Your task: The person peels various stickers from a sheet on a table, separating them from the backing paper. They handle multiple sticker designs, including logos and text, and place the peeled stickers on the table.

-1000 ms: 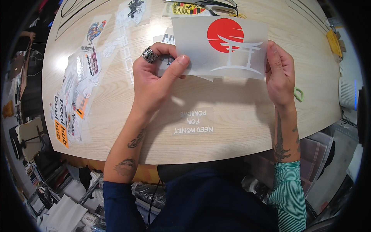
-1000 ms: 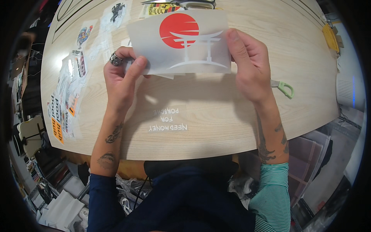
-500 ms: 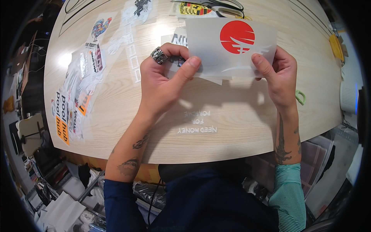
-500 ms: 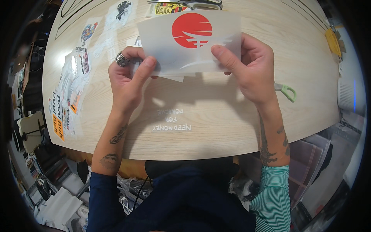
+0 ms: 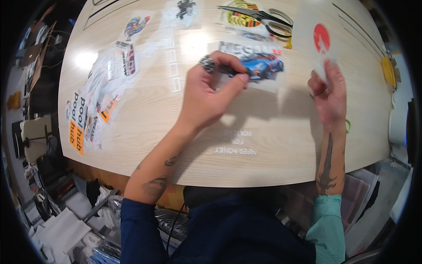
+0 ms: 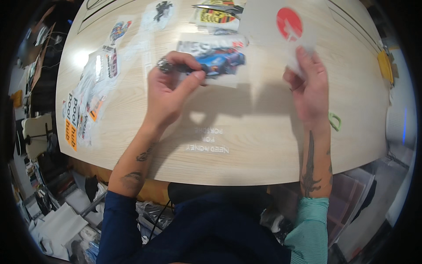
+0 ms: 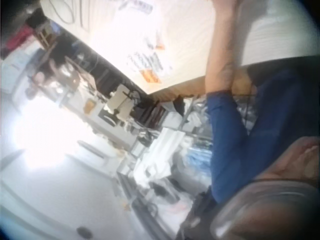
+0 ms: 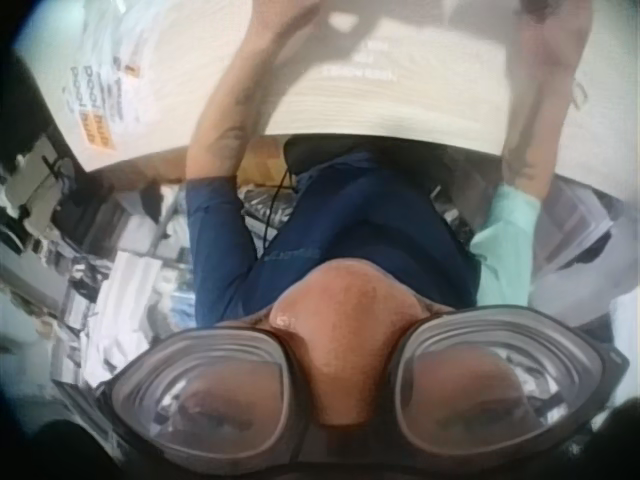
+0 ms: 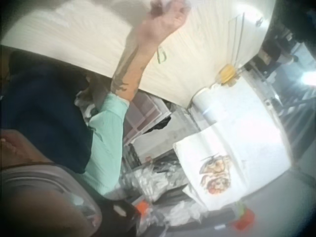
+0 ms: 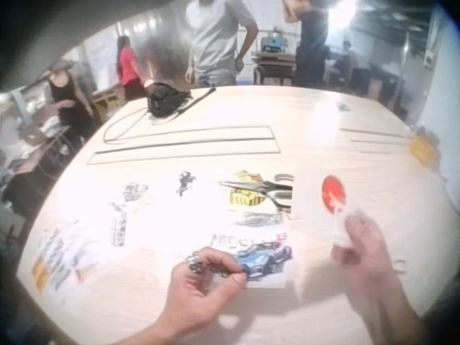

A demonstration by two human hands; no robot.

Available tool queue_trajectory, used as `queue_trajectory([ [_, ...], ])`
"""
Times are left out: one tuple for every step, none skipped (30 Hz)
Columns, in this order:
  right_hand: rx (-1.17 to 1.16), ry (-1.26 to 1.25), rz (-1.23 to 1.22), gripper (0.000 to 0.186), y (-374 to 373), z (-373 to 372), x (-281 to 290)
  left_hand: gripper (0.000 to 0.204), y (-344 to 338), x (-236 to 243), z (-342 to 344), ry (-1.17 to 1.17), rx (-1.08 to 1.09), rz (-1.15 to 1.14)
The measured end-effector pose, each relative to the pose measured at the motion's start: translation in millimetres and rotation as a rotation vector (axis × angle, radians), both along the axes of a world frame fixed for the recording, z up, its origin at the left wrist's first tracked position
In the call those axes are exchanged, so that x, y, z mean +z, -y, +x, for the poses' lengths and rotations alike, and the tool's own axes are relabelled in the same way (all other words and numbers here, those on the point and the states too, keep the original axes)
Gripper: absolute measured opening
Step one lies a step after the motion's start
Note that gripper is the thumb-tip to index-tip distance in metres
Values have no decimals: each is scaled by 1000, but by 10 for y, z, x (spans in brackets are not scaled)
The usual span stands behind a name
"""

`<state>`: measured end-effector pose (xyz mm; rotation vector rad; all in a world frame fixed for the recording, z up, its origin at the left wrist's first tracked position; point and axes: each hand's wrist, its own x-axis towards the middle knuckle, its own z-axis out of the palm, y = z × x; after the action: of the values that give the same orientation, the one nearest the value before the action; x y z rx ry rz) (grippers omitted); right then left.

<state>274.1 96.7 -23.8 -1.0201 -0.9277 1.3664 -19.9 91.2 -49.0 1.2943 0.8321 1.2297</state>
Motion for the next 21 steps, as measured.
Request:
queue_trajectory([
  [22, 22, -55, 28, 28, -128, 4, 15, 27, 24, -19, 13, -3, -9],
  [12, 89, -95, 30, 124, -259, 46, 18, 51, 55, 75, 68, 0, -25],
  [37, 94, -112, 32, 204, -327, 20, 22, 54, 60, 66, 20, -81, -29],
  [69, 95, -130, 34, 275, -400, -23, 32, 60, 75, 87, -11, -72, 8],
  [116, 56, -120, 35, 280, -338, -98, 42, 92, 149, 101, -75, -23, 92],
  [159, 19, -111, 37, 286, -272, -167, 52, 127, 261, 107, -157, 59, 202],
  [185, 4, -96, 39, 285, -271, -194, 62, 169, 308, 117, -205, 102, 259],
  [140, 41, -102, 41, 270, -332, -181, 73, 212, 336, 113, -210, 106, 252],
  [77, 88, -106, 42, 270, -375, -152, 80, 194, 302, 112, -174, 62, 209],
  [14, 135, -106, 44, 259, -402, -127, 87, 182, 270, 108, -141, 27, 163],
  [32, 143, -76, 46, 237, -421, -137, 92, 166, 163, 139, -131, 29, 184],
  [42, 155, -46, 48, 213, -415, -166, 98, 150, 85, 166, -117, 23, 206],
  [48, 167, -17, 50, 195, -405, -188, 99, 161, 69, 181, -129, 9, 198],
  [27, 181, -14, 50, 181, -399, -212, 100, 187, 54, 193, -142, -5, 189],
  [-1, 199, -10, 50, 166, -375, -231, 102, 196, 62, 185, -151, -24, 183],
  [-23, 214, -7, 50, 156, -368, -244, 106, 207, 128, 135, -112, -109, 124],
  [-37, 228, 7, 49, 149, -383, -238, 107, 225, 208, 98, -75, -132, 44],
  [-53, 240, 18, 49, 137, -398, -235, 108, 239, 297, 69, -38, -158, -38],
  [-64, 249, 29, 48, 133, -416, -247, 110, 271, 349, 28, -1, -179, -120],
  [-60, 302, 44, 45, 124, -379, -285, 105, 291, 329, 18, -80, -103, -71],
  [-78, 361, 56, 42, 136, -265, -336, 101, 261, 255, 79, -156, -50, -23],
])
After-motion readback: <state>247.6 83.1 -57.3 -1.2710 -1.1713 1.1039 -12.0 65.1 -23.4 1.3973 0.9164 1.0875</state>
